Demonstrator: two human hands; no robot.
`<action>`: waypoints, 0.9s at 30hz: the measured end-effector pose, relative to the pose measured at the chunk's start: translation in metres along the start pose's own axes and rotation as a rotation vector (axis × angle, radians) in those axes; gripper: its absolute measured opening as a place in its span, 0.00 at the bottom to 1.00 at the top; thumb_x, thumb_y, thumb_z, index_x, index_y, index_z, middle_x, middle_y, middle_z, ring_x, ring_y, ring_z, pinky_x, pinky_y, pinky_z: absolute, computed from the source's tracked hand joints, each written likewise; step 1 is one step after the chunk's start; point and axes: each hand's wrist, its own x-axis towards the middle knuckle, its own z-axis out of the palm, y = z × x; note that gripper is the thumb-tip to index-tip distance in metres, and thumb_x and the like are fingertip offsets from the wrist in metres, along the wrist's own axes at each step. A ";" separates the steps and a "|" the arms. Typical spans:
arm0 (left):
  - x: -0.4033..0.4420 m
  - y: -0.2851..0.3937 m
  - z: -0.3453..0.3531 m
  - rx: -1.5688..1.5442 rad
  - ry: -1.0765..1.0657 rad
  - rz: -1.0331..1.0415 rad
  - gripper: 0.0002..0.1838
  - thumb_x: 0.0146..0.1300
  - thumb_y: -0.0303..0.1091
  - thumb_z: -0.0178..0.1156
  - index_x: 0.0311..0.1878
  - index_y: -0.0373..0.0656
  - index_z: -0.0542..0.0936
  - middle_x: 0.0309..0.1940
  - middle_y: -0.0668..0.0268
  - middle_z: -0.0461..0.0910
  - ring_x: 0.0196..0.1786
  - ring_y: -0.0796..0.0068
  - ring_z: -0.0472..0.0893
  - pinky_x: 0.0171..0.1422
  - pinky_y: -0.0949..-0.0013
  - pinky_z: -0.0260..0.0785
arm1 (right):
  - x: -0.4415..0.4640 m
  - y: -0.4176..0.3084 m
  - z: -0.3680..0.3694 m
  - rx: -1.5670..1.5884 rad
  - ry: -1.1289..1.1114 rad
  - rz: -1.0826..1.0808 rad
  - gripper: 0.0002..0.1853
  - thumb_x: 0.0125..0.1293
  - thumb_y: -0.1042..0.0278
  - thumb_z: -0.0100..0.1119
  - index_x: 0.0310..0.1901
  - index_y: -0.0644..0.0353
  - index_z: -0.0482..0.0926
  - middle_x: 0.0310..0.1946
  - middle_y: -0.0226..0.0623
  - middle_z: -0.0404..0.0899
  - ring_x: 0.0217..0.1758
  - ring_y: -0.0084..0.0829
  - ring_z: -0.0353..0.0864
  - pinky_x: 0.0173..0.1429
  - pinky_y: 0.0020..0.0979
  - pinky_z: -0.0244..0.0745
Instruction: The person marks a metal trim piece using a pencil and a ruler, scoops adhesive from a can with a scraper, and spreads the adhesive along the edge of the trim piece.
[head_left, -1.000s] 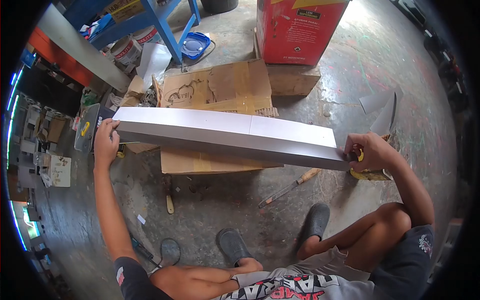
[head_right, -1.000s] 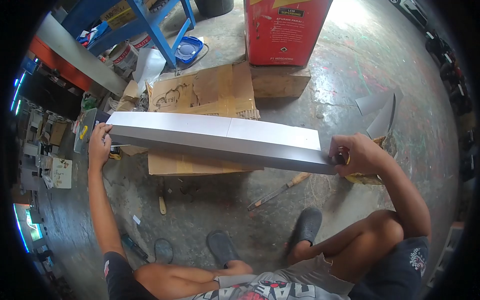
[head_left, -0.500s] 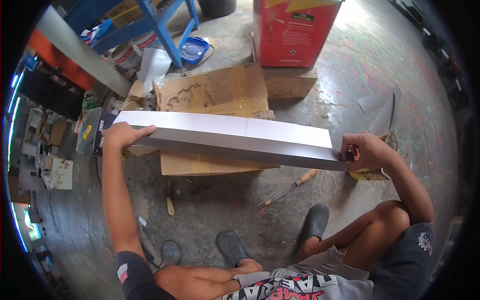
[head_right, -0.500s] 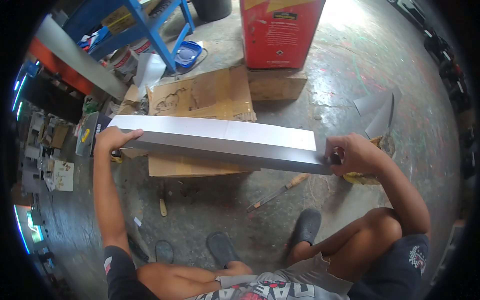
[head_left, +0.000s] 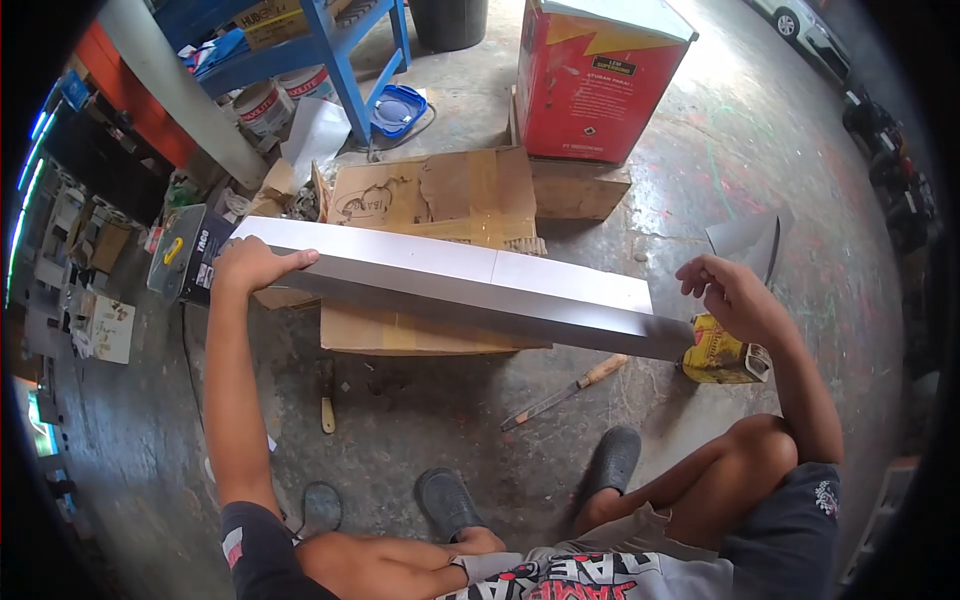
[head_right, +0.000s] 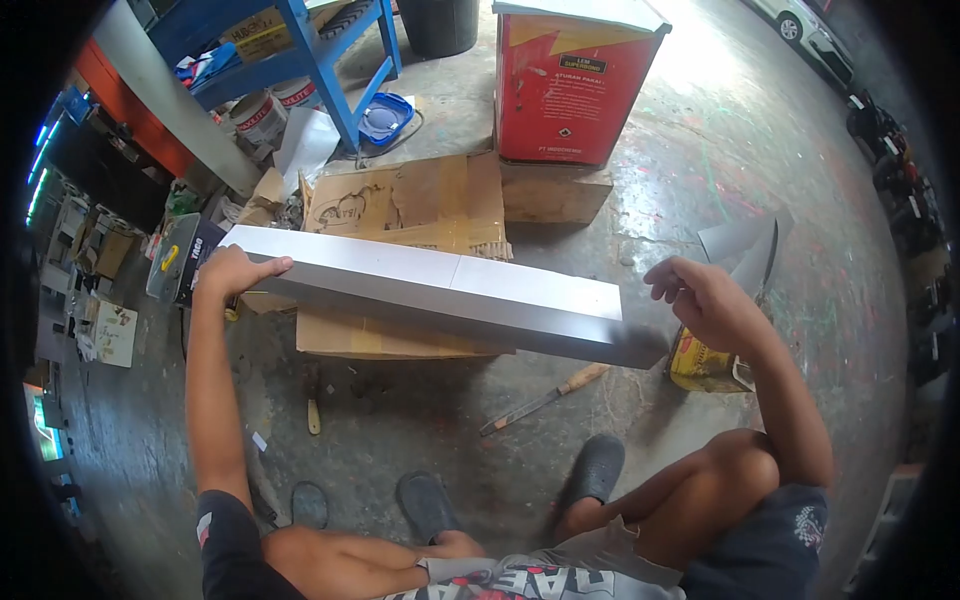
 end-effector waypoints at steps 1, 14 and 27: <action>0.000 0.000 0.000 0.014 0.018 0.000 0.72 0.42 0.97 0.68 0.57 0.23 0.91 0.65 0.32 0.87 0.72 0.39 0.87 0.77 0.48 0.77 | 0.002 -0.007 0.005 0.029 0.014 0.013 0.22 0.70 0.84 0.58 0.64 0.63 0.82 0.46 0.38 0.90 0.48 0.32 0.87 0.55 0.34 0.82; -0.016 0.010 -0.003 0.038 0.138 0.014 0.68 0.48 0.91 0.71 0.59 0.22 0.90 0.70 0.28 0.82 0.73 0.37 0.85 0.77 0.49 0.77 | 0.122 -0.119 0.145 -0.149 -0.141 -0.554 0.29 0.74 0.59 0.73 0.75 0.51 0.81 0.64 0.46 0.82 0.64 0.52 0.88 0.65 0.52 0.86; -0.069 0.036 0.043 -0.305 0.456 0.815 0.14 0.70 0.24 0.66 0.56 0.44 0.87 0.54 0.57 0.86 0.61 0.45 0.85 0.69 0.48 0.77 | 0.141 -0.116 0.164 -0.193 -0.075 -0.602 0.27 0.73 0.66 0.71 0.73 0.50 0.83 0.59 0.46 0.82 0.57 0.51 0.91 0.60 0.51 0.88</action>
